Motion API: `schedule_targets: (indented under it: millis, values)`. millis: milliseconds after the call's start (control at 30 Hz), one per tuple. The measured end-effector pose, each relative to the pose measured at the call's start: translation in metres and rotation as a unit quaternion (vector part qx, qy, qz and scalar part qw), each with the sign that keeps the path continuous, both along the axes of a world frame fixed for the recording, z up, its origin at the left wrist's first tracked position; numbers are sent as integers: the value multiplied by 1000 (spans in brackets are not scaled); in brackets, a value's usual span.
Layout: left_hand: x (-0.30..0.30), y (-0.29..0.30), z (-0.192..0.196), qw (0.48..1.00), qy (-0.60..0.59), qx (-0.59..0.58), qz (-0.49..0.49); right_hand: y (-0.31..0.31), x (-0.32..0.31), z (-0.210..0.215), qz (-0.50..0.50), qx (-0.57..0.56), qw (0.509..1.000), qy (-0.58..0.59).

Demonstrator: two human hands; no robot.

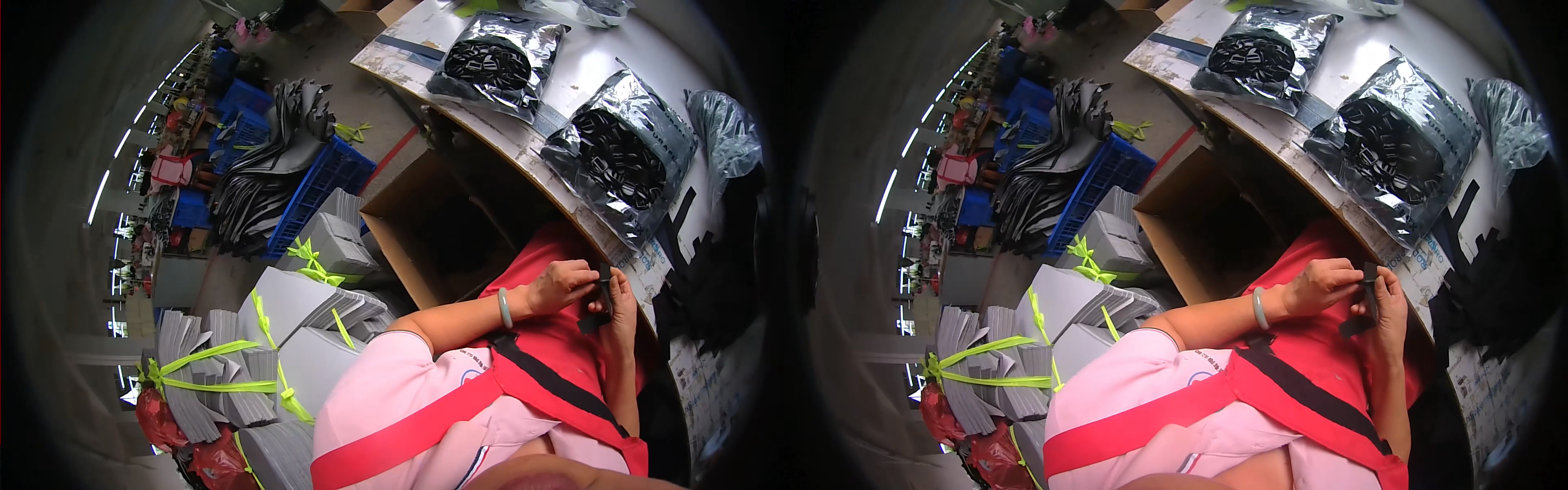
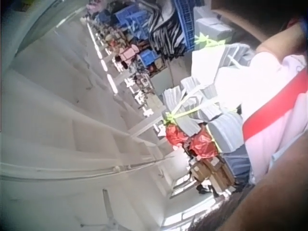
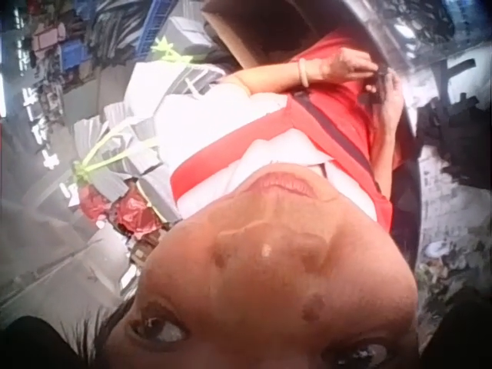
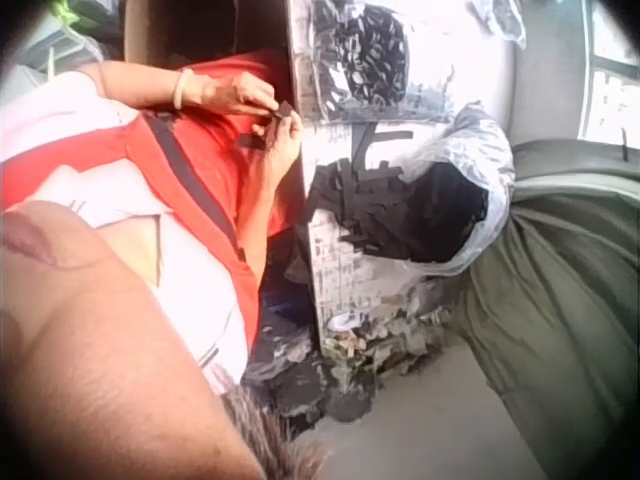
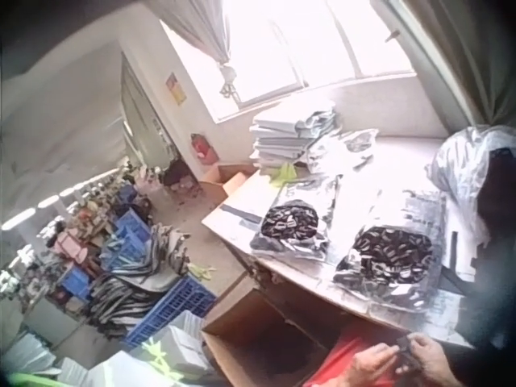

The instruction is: Assembling black plastic buckles onto black nylon straps at a workstation.

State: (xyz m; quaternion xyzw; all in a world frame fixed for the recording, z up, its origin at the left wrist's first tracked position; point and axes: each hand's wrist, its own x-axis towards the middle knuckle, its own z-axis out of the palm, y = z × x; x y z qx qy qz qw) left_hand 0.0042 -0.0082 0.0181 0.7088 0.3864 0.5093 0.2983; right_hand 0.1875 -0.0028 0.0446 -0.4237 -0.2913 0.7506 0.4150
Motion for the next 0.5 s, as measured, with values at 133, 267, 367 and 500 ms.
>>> schedule_targets:
  millis: [133, 267, 367, 500]
  values:
    - [-1, -5, 8, 899, -229, -357, -106, 5, 9, 8, 98, -17, 995, -30]
    - [-8, 6, 13, 767, -335, -536, -110, 9, 12, 15, 109, 124, 971, -175]
    - [2, 12, 13, 808, -308, -496, -81, 7, 4, 3, 40, 340, 903, -259]
    - [-6, 8, 16, 857, -290, -425, -24, -5, -9, 33, -23, 292, 946, -139]
